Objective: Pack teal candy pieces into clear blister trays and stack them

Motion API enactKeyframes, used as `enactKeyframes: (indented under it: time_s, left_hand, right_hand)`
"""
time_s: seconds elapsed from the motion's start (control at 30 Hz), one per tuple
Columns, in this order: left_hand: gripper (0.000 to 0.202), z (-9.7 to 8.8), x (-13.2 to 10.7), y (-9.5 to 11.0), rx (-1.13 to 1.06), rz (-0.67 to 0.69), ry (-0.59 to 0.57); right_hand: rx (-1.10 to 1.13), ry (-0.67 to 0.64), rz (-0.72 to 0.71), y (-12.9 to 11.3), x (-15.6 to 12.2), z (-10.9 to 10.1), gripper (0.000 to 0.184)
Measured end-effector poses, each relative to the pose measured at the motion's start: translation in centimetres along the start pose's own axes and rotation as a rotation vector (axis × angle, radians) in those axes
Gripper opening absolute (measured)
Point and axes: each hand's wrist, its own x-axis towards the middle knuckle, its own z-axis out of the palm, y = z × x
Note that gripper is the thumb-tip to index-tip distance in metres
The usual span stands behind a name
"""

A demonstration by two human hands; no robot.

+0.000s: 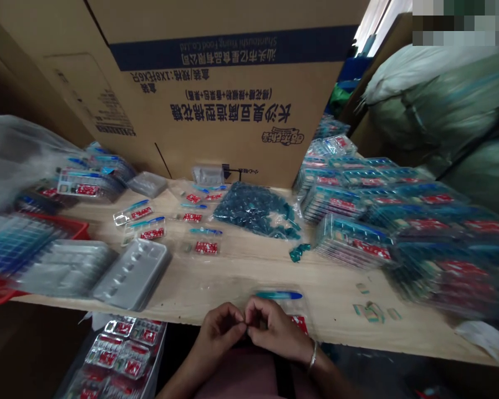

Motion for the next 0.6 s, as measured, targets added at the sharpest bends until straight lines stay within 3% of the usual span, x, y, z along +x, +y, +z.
enactKeyframes:
  time_s: [0.2,0.37,0.5,0.6]
  left_hand:
    - [0.040,-0.1,0.0,-0.1,-0.102,-0.165,-0.029]
    - [0.037,-0.1,0.2,0.5,-0.080,-0.065,0.031]
    - [0.036,-0.2,0.0,0.6,-0.119,-0.204,-0.046]
    - [0.036,-0.3,-0.2,0.7,-0.116,-0.192,-0.056]
  right_hand:
    - [-0.098,0.166,-0.224,0.3,0.3,1.2,0.015]
    - [-0.002,0.152,-0.207,0.6,0.7,1.1,0.011]
    - [0.057,0.142,-0.248,0.3,0.7,0.9,0.010]
    - [0.192,0.074,-0.137,0.3,0.6,0.9,0.007]
